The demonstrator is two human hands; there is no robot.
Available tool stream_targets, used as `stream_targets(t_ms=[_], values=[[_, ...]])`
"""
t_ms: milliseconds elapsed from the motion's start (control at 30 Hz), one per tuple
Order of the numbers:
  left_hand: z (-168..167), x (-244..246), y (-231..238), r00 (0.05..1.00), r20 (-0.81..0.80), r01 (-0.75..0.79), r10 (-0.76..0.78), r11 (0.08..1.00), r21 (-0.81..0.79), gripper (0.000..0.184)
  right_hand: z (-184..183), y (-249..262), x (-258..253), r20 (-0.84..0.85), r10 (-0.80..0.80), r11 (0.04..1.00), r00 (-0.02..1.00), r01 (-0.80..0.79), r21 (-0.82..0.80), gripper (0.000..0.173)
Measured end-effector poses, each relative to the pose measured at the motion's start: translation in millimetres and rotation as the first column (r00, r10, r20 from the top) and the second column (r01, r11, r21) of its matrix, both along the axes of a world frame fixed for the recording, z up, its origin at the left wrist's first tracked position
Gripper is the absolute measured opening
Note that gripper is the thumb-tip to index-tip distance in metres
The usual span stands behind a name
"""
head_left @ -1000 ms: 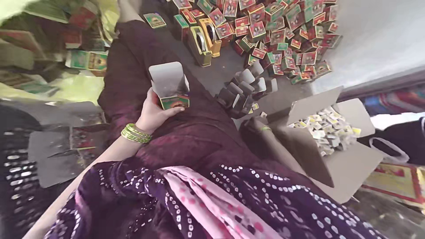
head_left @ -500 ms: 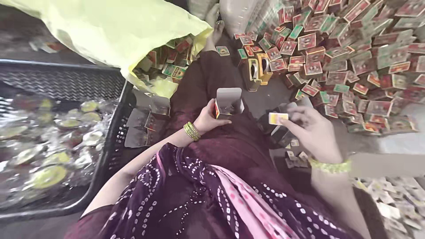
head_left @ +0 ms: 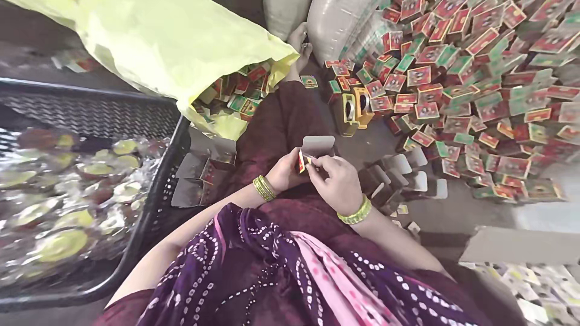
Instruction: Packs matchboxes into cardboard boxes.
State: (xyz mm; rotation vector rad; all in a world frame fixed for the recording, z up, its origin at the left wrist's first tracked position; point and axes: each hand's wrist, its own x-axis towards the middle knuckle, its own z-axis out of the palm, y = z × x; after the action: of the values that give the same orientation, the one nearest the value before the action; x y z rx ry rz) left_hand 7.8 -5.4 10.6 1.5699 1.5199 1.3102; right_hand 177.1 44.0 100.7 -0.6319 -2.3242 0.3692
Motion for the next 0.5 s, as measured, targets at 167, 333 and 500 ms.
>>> stream_targets(t_ms=[167,333,500], values=[[3,-2,-1,0.987,-0.161,0.015,-0.014,1.000,0.003,0.071,13,-1,4,0.045,-0.014,0.986,0.999,0.021,-0.165,0.015],[-5,-4,-3,0.992,-0.119,0.039,-0.032,0.998,0.053,0.068,-2,-3,0,0.105,0.105,0.994,0.989,-0.103,-0.022,0.020],[-4,3,0,0.927,0.361,0.120,-0.101,0.992,-0.031,0.040,-14,3,-2,0.317,0.227,0.943,0.921,-0.289,0.165,0.033]])
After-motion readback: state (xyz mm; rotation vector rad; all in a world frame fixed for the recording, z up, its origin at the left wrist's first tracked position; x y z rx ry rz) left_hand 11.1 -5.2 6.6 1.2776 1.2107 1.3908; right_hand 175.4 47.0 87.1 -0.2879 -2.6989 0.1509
